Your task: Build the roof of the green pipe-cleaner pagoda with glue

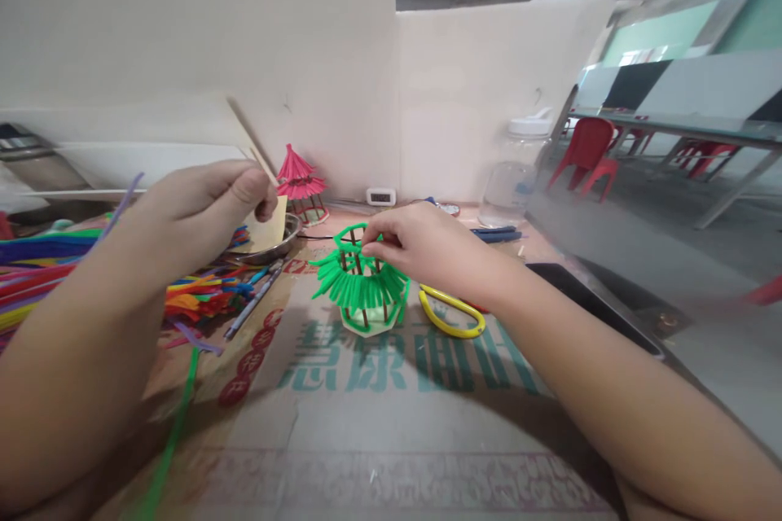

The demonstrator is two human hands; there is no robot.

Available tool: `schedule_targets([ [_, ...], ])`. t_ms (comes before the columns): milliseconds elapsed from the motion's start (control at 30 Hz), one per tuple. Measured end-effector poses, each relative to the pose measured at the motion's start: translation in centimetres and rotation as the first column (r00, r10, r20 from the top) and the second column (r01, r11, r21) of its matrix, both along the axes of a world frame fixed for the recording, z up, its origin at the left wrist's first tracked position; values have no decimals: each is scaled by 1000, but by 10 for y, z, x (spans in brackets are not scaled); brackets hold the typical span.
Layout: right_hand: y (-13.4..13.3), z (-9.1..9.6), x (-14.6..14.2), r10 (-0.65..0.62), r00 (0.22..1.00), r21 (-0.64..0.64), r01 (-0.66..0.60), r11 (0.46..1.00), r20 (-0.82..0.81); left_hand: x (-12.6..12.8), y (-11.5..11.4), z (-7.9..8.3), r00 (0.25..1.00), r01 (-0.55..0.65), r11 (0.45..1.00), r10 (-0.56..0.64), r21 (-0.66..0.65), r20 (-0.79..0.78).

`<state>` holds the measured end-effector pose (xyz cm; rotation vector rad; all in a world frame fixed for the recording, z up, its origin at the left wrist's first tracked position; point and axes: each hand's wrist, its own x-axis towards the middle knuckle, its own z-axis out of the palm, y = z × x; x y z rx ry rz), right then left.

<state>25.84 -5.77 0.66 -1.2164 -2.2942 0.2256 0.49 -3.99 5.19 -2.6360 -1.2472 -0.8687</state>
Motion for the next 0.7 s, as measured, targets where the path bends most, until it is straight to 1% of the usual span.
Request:
schedule_targets([
  [100,2,1,3,-6,1000,-24,6,1000,12,2,8,-5,998,-13,989,5,-148,-57],
  [167,3,1,5,6,1000,-42,-6,999,-3,5,13,-12,991,16,966,-49,-259,-121],
  [233,4,1,7,11,1000,-52,-12,999,-25,10,17,-22,982,74,946,-124,-316,-142],
  [300,4,2,8,-6,999,-53,4,999,-33,14,18,-31,978,118,946,-164,-303,-132],
  [400,4,3,9,-35,999,-48,34,998,-14,18,16,-38,975,134,954,-175,-270,-136],
  [467,4,4,9,-40,999,-41,40,998,-8,21,13,-39,974,125,955,-170,-270,-152],
  [567,4,5,9,-31,999,-54,30,998,-13,25,8,-39,976,78,964,-126,-255,-177],
  [633,4,5,8,-30,999,-73,29,997,-14,28,6,-41,980,48,970,-92,-240,-178],
  [700,3,6,8,-39,999,-83,39,996,-8,30,5,-43,983,43,972,-82,-232,-164],
])
